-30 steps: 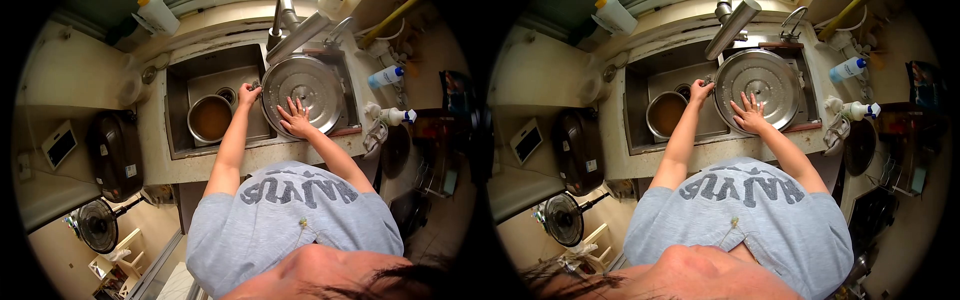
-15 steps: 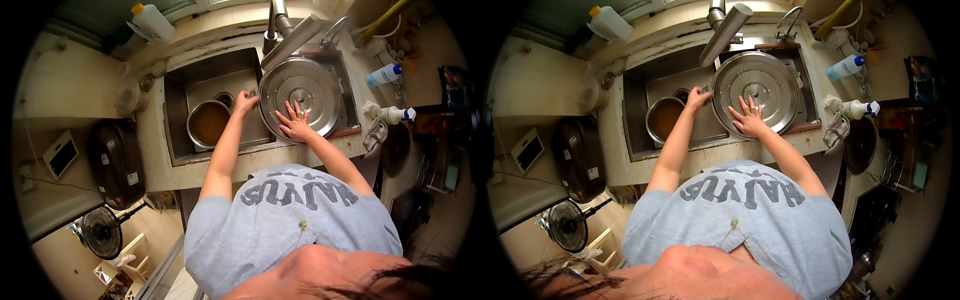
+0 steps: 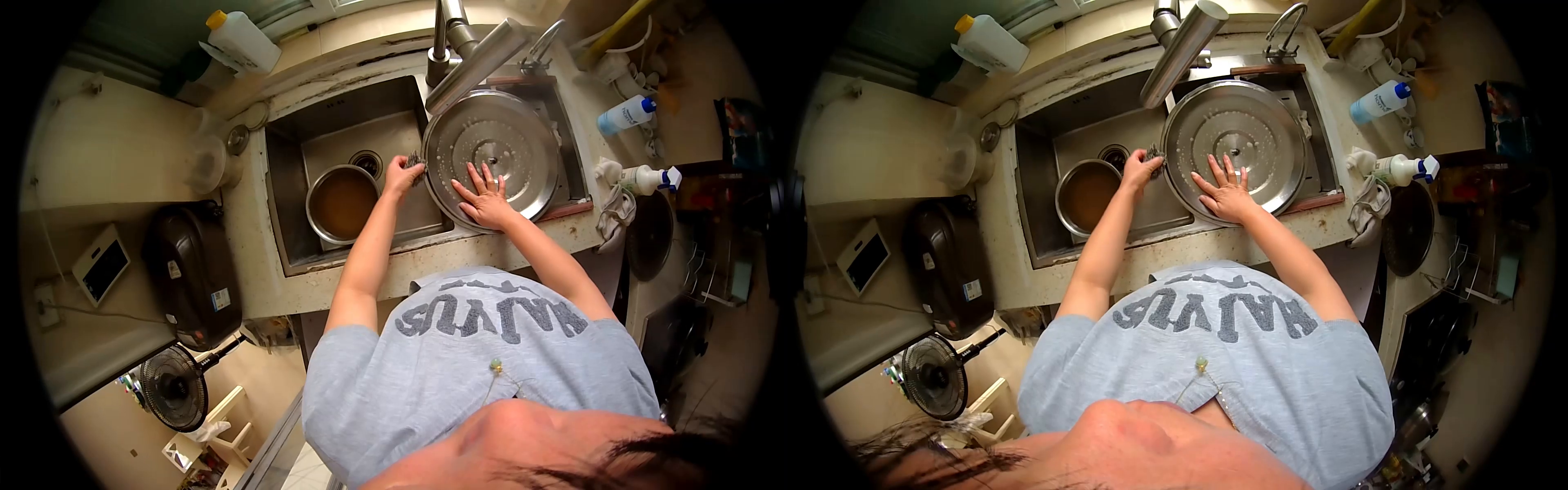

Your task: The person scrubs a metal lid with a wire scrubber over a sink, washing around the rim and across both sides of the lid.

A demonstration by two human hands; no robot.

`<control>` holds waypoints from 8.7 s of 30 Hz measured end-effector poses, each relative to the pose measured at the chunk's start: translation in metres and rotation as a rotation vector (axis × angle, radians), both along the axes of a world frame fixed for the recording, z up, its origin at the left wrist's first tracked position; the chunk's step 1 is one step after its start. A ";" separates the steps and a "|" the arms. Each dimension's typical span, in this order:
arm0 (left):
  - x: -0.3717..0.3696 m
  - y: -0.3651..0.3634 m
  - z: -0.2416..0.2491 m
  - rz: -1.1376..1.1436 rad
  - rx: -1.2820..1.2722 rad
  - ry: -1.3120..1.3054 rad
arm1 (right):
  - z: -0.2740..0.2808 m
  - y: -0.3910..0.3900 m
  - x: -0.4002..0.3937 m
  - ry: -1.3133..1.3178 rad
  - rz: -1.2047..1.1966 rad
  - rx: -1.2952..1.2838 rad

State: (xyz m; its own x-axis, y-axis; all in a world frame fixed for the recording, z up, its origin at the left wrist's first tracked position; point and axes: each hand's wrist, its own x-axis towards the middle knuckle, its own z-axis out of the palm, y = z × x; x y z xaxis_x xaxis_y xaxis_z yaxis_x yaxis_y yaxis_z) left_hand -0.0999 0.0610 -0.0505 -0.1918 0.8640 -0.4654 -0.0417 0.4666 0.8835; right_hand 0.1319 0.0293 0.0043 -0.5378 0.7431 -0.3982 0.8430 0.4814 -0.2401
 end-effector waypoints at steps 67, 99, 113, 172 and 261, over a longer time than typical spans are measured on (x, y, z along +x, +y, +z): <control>-0.008 0.042 0.020 -0.062 -0.088 -0.096 | -0.004 0.000 0.002 0.013 -0.002 -0.008; -0.001 0.062 0.009 -0.079 0.165 0.053 | -0.005 -0.003 -0.001 0.002 -0.007 0.043; 0.013 0.036 -0.004 0.034 0.164 -0.138 | -0.002 -0.003 -0.002 -0.025 -0.023 -0.004; 0.061 0.100 0.057 -0.234 0.692 0.992 | -0.001 -0.012 -0.001 0.132 -0.064 -0.005; 0.092 -0.006 0.010 0.278 0.168 0.401 | -0.020 0.159 -0.049 0.540 -0.402 0.729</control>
State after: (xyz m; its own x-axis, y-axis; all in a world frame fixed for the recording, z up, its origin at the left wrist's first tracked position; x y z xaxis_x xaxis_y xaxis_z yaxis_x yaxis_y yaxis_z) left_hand -0.0083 0.0547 -0.0401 -0.5594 0.8119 -0.1672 0.2135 0.3360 0.9173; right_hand 0.0830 0.1878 -0.0152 -0.1665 0.8760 0.4526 0.8407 0.3660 -0.3990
